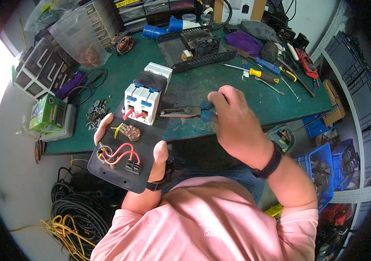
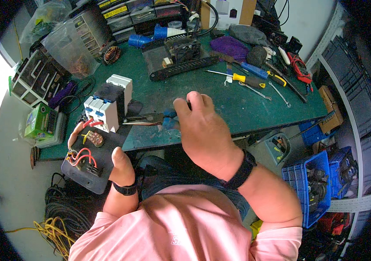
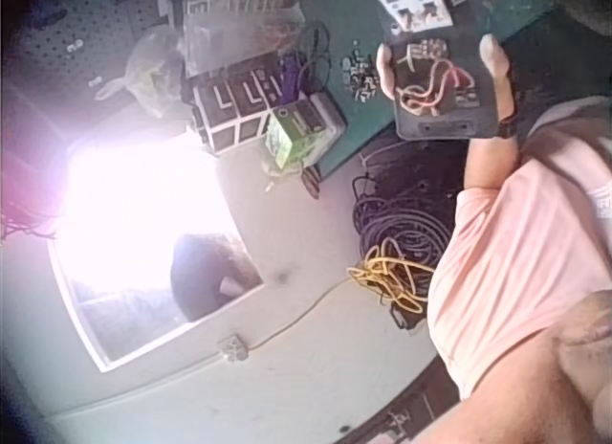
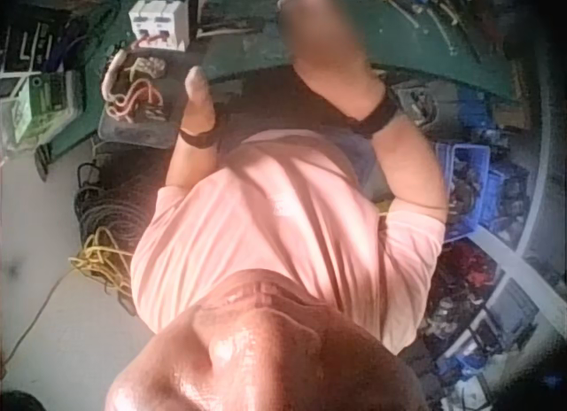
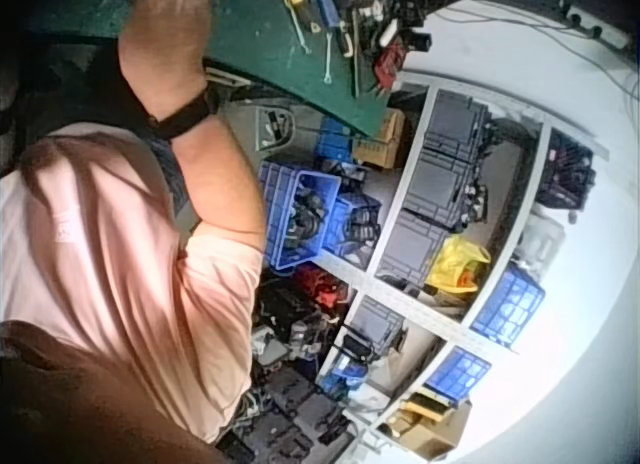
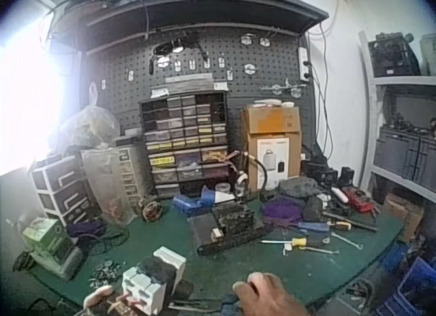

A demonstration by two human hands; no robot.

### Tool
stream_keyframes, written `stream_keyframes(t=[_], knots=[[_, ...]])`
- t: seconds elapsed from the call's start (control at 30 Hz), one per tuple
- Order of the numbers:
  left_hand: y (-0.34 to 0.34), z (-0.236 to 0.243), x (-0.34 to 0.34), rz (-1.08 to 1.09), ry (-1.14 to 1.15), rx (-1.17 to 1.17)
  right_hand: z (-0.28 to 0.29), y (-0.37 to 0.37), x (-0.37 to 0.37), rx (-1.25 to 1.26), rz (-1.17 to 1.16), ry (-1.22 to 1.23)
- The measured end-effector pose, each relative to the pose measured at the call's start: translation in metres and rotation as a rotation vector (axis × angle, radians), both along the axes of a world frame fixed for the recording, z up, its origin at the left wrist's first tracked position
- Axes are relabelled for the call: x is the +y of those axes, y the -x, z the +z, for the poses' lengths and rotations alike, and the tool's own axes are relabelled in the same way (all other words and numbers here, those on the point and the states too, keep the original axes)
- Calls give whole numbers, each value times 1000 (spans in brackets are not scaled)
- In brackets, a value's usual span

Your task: The person works on a small electrical component mounted on a black base, using pliers and a screwdriver to adjust wires and tighten screws. The person manipulates the component and tools on a green workbench, occasionally picking up a wrench to assist with the assembly.

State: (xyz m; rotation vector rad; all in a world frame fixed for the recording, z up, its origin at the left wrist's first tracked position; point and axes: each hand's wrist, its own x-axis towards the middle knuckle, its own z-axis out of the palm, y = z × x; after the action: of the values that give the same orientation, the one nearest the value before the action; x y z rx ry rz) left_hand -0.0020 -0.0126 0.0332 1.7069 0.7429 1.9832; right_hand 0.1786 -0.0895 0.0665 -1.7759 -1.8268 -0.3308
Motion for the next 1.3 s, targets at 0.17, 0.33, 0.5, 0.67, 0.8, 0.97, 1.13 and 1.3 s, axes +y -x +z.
stream_keyframes(t=[0.17, 0.33, 0.5, 0.67, 0.8, 0.97, 1.13, 1.3], knots=[[-3, -3, 1, 1, -2, 21, -5, -1, -1, -46, -32, 18], [1, -4, 8, -154, 26, -79, -4, -6, 0, -160, -43, -6], [6, -3, 18, -612, 291, -305, 3, -34, 5, -252, 102, -88], [5, -3, 17, -621, 283, -262, 10, -38, 4, -293, 94, -37], [-1, -12, 19, -488, 185, -280, 6, -34, -1, -141, 28, -6], [-6, -16, 19, -360, 117, -380, -7, -27, -10, -14, -2, 54], [-4, -14, 13, -292, 51, -245, -10, -17, -4, 52, 36, 28], [-9, -13, 12, -227, 49, -245, -7, -14, -5, 81, 37, 55]])
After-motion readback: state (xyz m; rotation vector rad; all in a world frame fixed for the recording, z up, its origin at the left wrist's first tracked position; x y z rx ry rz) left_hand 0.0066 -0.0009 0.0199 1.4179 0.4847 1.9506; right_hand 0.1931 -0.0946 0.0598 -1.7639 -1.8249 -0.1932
